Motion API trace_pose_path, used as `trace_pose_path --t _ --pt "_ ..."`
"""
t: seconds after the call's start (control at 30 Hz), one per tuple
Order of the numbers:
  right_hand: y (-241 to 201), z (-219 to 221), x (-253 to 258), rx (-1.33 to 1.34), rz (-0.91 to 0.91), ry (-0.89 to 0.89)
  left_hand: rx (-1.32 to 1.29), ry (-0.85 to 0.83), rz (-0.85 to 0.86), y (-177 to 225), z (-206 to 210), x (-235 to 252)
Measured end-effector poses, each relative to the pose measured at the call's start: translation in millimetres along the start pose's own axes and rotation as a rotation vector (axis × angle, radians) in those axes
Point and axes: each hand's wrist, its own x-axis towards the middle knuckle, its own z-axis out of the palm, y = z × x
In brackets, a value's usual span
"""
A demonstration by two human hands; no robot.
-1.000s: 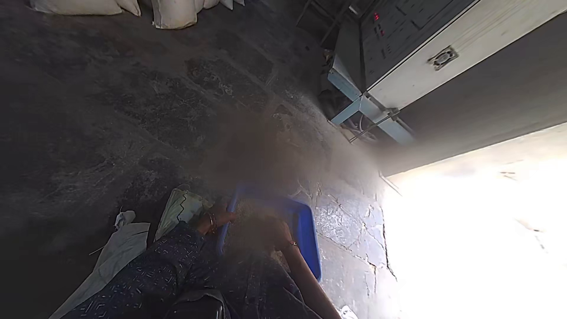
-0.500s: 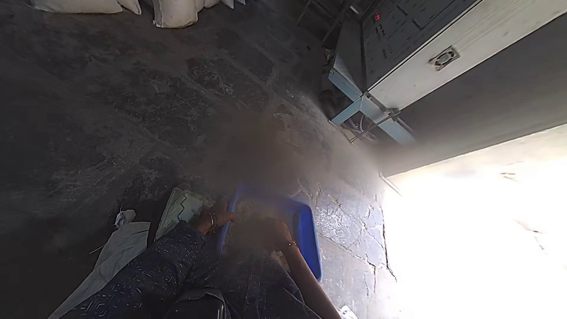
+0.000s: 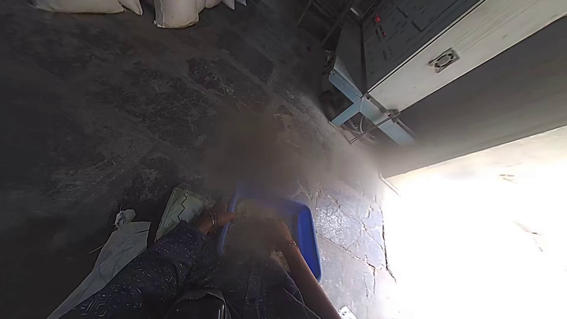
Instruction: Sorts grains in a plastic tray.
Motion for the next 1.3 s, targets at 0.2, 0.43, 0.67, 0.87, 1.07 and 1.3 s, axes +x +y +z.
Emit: trace_pose_path --t 0.2,0.43,0.67,0.87,1.07,1.3 --pt "-0.2 -1.0 -0.8 -0.001 0.000 -0.016 0.008 0.005 0.003 -2.0 0.8 2.3" --pt "2.8 1.1 4.1 -0.002 0.023 -0.025 0.036 0.010 0.016 -2.2 0.3 2.0" --pt "2.6 1.9 5.6 -0.010 0.018 -0.024 0.031 0.012 0.010 -3.9 0.4 2.5" --pt "1.7 1.2 6.5 -0.025 0.017 -0.037 0.046 0.008 0.007 -2.4 -0.1 1.4" --pt "2.3 0.9 6.2 -0.026 0.005 -0.042 0.023 0.007 -0.004 -1.1 0.4 0.6" --pt "1.8 0.1 7.5 -0.029 0.006 -0.052 0.029 0.008 -0.011 -1.5 1.0 2.3"
